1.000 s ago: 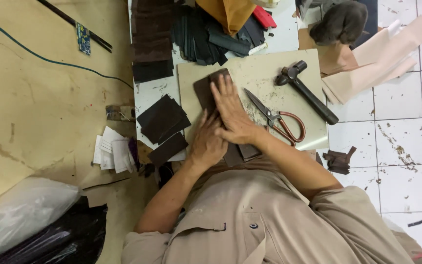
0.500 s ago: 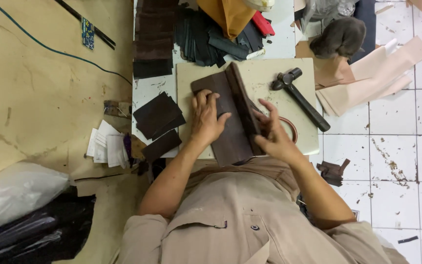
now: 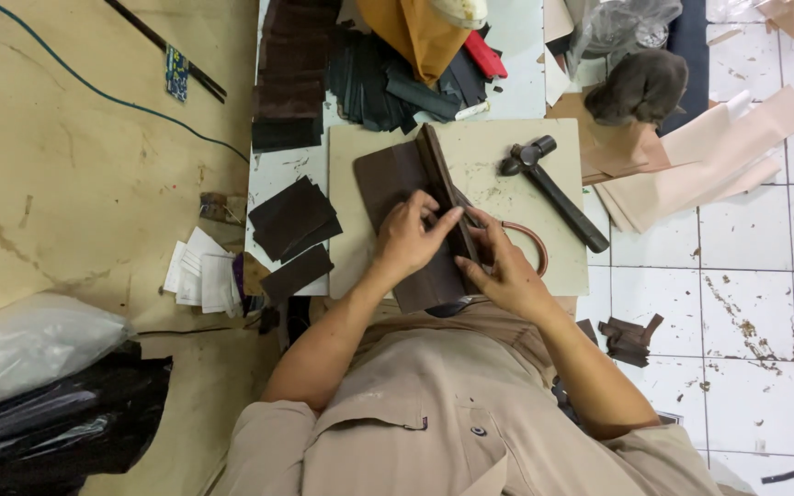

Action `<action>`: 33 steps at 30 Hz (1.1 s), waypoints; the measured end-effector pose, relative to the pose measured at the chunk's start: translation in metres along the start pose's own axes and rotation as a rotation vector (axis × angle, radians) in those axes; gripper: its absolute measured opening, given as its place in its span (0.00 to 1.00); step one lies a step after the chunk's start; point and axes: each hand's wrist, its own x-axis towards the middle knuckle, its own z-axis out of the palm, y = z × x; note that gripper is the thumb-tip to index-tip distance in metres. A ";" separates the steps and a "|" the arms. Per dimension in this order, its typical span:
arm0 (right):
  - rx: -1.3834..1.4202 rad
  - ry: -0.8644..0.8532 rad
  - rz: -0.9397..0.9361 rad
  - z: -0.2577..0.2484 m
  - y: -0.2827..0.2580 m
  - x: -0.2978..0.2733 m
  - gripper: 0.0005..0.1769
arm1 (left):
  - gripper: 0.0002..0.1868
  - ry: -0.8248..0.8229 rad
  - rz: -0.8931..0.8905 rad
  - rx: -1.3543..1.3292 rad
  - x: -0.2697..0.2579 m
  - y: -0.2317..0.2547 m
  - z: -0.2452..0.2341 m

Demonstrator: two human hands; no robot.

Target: Cutting, folding, and hammering leather pieces to prepare them for assembly

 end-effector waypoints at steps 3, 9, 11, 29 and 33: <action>0.007 0.019 -0.017 0.001 -0.002 -0.001 0.42 | 0.21 0.018 -0.007 -0.079 0.005 -0.026 0.012; -0.022 0.004 -0.041 0.003 0.003 -0.004 0.43 | 0.29 0.052 0.055 -0.111 0.003 -0.024 0.007; -0.033 0.001 -0.030 0.003 0.000 -0.005 0.43 | 0.33 0.041 0.028 -0.085 0.000 -0.015 -0.001; -0.323 0.418 -0.236 -0.029 0.056 0.026 0.25 | 0.34 0.004 0.066 -0.582 -0.025 0.023 -0.084; -0.814 0.533 -0.162 -0.071 0.122 0.052 0.32 | 0.27 -0.022 0.134 -0.551 -0.009 0.032 -0.070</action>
